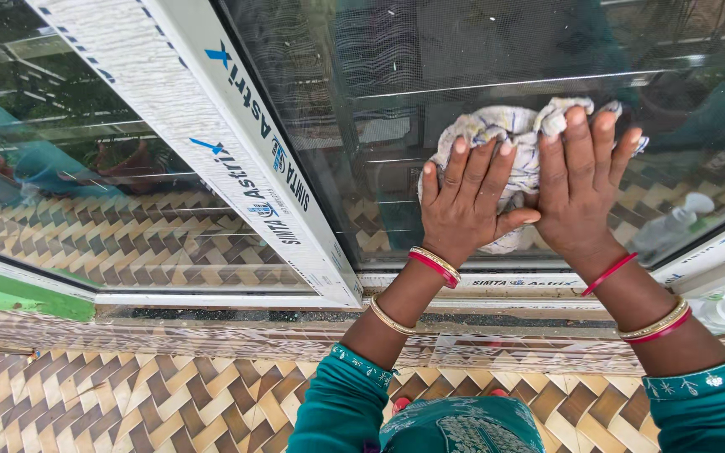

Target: The person cleans a glass window by applying liquid from a spray bottle and wiping the surface with a cloth.

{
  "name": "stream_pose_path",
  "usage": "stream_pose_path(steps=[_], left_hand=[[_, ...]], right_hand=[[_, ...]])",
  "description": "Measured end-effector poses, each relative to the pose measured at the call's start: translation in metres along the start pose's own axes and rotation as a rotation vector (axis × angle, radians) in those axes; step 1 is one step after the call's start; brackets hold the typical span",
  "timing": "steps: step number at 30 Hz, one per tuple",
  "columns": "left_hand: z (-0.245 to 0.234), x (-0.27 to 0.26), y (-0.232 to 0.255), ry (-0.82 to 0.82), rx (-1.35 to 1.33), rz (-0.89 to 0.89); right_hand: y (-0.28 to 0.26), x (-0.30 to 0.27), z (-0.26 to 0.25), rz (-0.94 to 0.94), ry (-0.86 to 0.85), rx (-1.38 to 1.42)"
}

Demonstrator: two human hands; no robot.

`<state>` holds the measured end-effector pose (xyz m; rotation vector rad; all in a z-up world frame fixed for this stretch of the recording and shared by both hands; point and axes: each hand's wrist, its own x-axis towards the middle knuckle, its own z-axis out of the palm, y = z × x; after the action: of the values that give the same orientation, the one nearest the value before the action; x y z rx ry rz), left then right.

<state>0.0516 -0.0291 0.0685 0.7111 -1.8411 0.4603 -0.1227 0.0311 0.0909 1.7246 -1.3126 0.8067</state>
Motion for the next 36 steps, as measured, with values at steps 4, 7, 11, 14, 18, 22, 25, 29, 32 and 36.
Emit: stream_pose_path(steps=[4, 7, 11, 14, 18, 22, 25, 29, 32, 36], left_hand=[[0.032, -0.113, -0.013, -0.045, 0.013, 0.09], [0.042, -0.194, -0.02, -0.165, -0.015, 0.08], [0.059, -0.214, -0.014, -0.149, -0.041, -0.029], [0.048, -0.172, -0.015, -0.07, -0.008, -0.016], [0.012, -0.057, -0.02, 0.025, -0.026, -0.109], [-0.027, 0.03, -0.024, 0.059, -0.068, -0.173], [-0.031, 0.032, -0.032, 0.09, -0.057, -0.172], [0.005, -0.051, -0.038, 0.095, 0.002, -0.155], [0.041, -0.15, -0.046, 0.052, 0.038, -0.16], [0.059, -0.259, -0.051, -0.221, 0.019, -0.228]], right_hand=[[-0.026, -0.104, 0.049, -0.054, -0.077, -0.002], [-0.055, -0.167, 0.077, -0.119, -0.158, -0.074], [-0.053, -0.167, 0.087, -0.155, -0.122, -0.093], [-0.04, -0.121, 0.064, -0.236, -0.099, -0.114], [-0.023, -0.013, 0.026, -0.165, -0.044, -0.106], [-0.014, 0.075, -0.01, -0.146, 0.058, 0.108], [-0.024, 0.079, -0.01, -0.123, 0.002, -0.002], [-0.039, 0.02, 0.021, -0.202, -0.066, -0.047], [-0.061, -0.038, 0.049, -0.327, -0.11, -0.109], [-0.082, -0.077, 0.064, -0.479, -0.197, -0.179]])
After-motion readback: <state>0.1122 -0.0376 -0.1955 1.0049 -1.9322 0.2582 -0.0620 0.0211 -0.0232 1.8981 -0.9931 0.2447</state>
